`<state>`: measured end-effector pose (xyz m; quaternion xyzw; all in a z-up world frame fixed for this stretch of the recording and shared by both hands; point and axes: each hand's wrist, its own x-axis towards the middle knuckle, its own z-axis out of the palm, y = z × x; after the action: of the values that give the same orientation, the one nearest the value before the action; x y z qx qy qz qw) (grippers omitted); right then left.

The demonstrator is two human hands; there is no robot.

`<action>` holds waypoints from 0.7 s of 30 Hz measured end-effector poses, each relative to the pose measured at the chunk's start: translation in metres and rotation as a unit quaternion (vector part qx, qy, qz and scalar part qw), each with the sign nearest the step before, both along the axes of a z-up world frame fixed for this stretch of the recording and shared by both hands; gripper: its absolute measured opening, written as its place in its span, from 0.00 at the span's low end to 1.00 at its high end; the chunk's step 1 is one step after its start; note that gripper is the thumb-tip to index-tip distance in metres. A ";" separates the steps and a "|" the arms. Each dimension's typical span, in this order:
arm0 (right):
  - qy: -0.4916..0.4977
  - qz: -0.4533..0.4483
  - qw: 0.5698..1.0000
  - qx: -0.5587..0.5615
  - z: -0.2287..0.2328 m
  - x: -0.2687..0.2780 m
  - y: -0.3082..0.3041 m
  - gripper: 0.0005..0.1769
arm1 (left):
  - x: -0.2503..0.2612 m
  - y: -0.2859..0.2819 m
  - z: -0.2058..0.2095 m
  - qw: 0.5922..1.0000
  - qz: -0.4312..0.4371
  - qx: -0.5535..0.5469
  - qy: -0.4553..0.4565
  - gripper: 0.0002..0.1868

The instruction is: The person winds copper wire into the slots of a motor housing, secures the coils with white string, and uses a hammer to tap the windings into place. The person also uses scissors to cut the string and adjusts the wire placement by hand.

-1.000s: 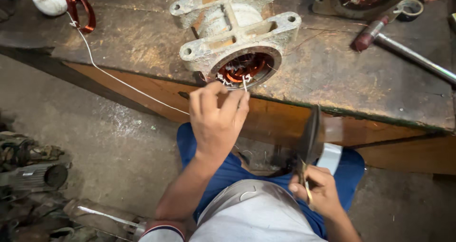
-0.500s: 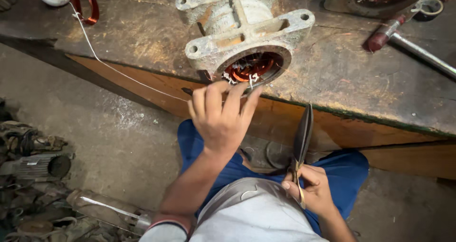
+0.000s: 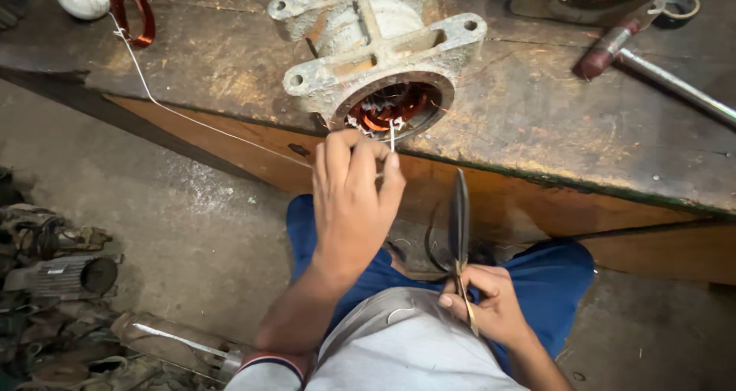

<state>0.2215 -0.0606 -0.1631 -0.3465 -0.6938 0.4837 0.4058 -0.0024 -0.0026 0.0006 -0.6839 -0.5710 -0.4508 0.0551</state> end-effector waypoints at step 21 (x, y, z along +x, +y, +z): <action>0.299 0.257 0.884 -0.251 -0.021 -0.062 0.066 0.41 | -0.026 0.008 -0.018 0.996 -0.065 -0.055 -0.021 0.05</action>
<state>0.1598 0.0052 -0.1836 -0.0852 -0.4598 0.8094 0.3553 -0.0280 0.0051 -0.0171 -0.7117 -0.5506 -0.4356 -0.0244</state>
